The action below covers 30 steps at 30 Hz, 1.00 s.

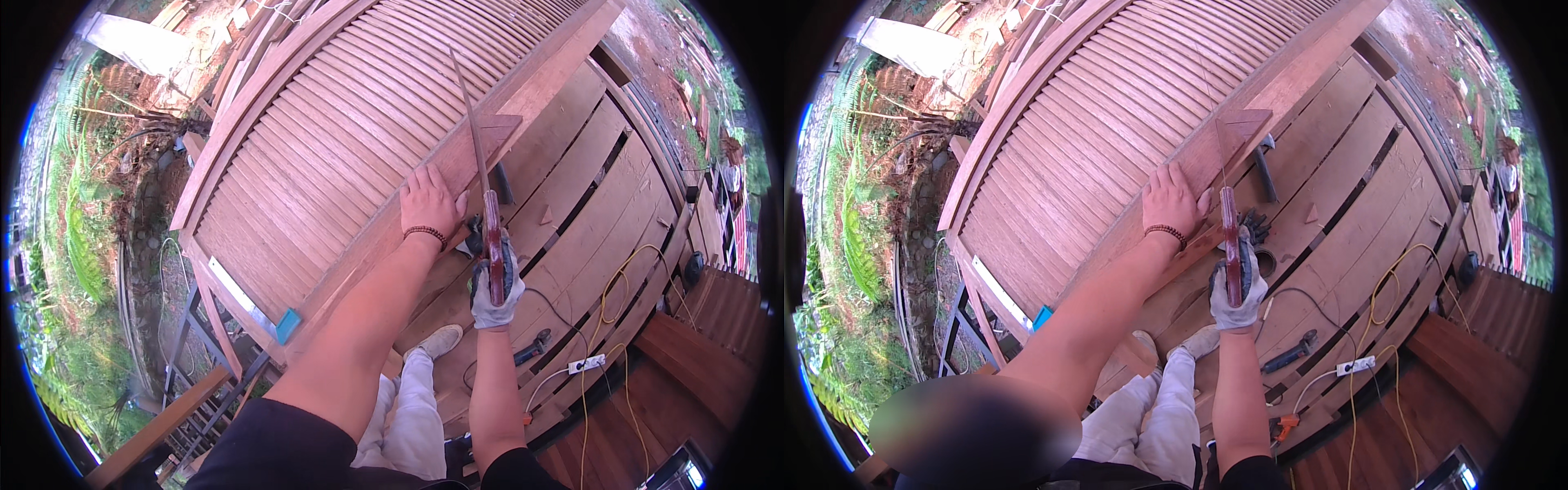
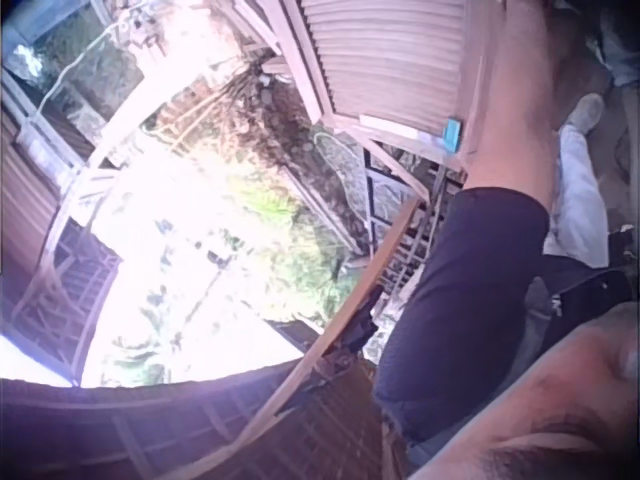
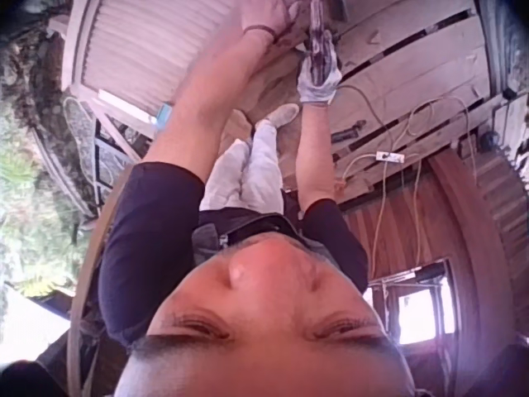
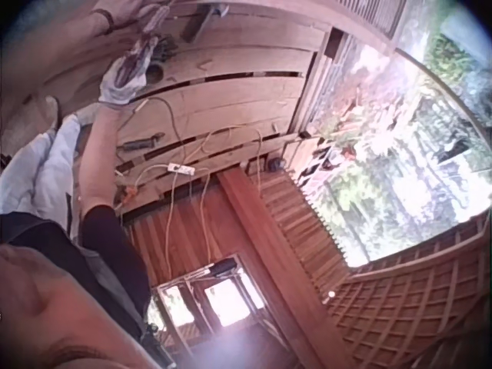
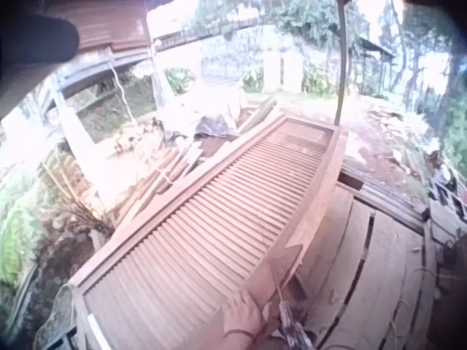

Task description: The person uses a hand saw to cut a wooden slatted panel on a workbench. After completing the cut, they remove the separated piece and reposition the panel to continue working.

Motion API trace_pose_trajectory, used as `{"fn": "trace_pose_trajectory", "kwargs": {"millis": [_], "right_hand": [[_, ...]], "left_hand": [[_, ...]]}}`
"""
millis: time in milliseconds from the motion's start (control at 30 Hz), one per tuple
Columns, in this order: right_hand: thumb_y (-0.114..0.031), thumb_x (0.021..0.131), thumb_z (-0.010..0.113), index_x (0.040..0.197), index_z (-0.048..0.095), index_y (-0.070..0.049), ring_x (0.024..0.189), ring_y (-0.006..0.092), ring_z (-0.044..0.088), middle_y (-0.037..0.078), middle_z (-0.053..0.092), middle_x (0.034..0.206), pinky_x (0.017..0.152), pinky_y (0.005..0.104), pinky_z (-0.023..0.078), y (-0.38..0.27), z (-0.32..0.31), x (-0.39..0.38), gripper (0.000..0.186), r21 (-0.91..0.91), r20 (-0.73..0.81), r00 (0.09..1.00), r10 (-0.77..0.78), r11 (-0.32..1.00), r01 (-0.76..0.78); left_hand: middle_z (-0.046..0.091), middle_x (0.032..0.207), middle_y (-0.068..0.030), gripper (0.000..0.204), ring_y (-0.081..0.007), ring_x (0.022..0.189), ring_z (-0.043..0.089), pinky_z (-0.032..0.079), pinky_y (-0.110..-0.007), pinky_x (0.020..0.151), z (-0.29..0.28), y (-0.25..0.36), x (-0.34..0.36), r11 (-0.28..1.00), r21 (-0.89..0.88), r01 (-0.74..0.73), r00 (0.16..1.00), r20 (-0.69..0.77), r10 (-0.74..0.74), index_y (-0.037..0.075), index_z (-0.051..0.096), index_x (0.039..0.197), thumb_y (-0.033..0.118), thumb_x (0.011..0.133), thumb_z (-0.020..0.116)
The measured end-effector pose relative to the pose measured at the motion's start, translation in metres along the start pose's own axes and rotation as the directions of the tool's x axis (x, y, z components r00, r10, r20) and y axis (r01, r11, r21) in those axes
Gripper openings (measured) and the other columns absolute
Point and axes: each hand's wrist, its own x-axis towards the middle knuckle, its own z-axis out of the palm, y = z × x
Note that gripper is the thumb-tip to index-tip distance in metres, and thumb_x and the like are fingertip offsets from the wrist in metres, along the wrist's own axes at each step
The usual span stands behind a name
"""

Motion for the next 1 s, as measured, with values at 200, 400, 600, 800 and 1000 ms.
{"fn": "trace_pose_trajectory", "kwargs": {"millis": [200, 400, 600, 800, 1000], "right_hand": [[-0.034, 0.094, 0.063, 0.127, 0.061, 0.001, 0.074, 0.0184, 0.068, 0.01, 0.071, 0.091, 0.071, 0.033, 0.054, -0.018, -0.044, -0.116, 0.049, -0.186, 0.019, 0.975, 0.221, 0.959, -0.214], [-0.007, 0.089, 0.063, 0.133, 0.054, 0.003, 0.102, 0.0324, 0.069, 0.022, 0.066, 0.122, 0.086, 0.0372, 0.054, -0.008, -0.001, 0.008, 0.046, 0.009, -0.038, 0.993, -0.115, 0.993, 0.115], [-0.011, 0.089, 0.065, 0.133, 0.054, 0.002, 0.11, 0.0342, 0.067, 0.023, 0.063, 0.128, 0.09, 0.04, 0.054, -0.025, -0.016, -0.034, 0.047, -0.091, -0.028, 0.993, -0.118, 0.989, 0.115], [-0.012, 0.088, 0.063, 0.124, 0.057, 0.003, 0.104, 0.0389, 0.068, 0.025, 0.064, 0.123, 0.086, 0.0401, 0.056, -0.013, -0.034, -0.073, 0.039, -0.143, 0.002, 0.988, -0.156, 0.978, 0.154], [-0.007, 0.081, 0.066, 0.119, 0.06, -0.002, 0.095, 0.0368, 0.069, 0.023, 0.064, 0.123, 0.074, 0.041, 0.057, -0.013, -0.009, -0.026, 0.04, -0.129, -0.037, 0.983, -0.18, 0.976, 0.173]], "left_hand": [[0.05, 0.124, -0.0202, 0.076, -0.0334, 0.118, 0.049, 0.041, -0.043, 0.1, 0.005, -0.011, -0.006, 1.0, 0.007, -0.002, 0.998, -0.06, 0.002, -0.006, 0.042, 0.131, 0.051, 0.086, 0.064], [0.049, 0.125, -0.0208, 0.078, -0.0345, 0.12, 0.048, 0.041, -0.044, 0.101, 0.008, -0.006, -0.004, 1.0, 0.016, -0.01, 1.0, -0.022, 0.011, -0.007, 0.041, 0.133, 0.051, 0.086, 0.064], [0.049, 0.127, -0.0216, 0.077, -0.0359, 0.122, 0.047, 0.039, -0.045, 0.103, 0.005, -0.008, -0.009, 0.996, 0.085, -0.032, 0.999, -0.011, 0.033, -0.007, 0.041, 0.134, 0.05, 0.087, 0.063], [0.048, 0.129, -0.0228, 0.077, -0.0373, 0.124, 0.045, 0.038, -0.046, 0.104, 0.01, -0.008, -0.001, 0.988, 0.133, -0.081, 0.992, -0.086, 0.092, -0.007, 0.041, 0.134, 0.048, 0.085, 0.065], [0.047, 0.132, -0.0241, 0.082, -0.0372, 0.125, 0.045, 0.037, -0.045, 0.106, 0.012, -0.002, -0.002, 0.99, 0.137, -0.04, 0.999, -0.014, 0.042, -0.009, 0.039, 0.137, 0.049, 0.085, 0.064]]}}
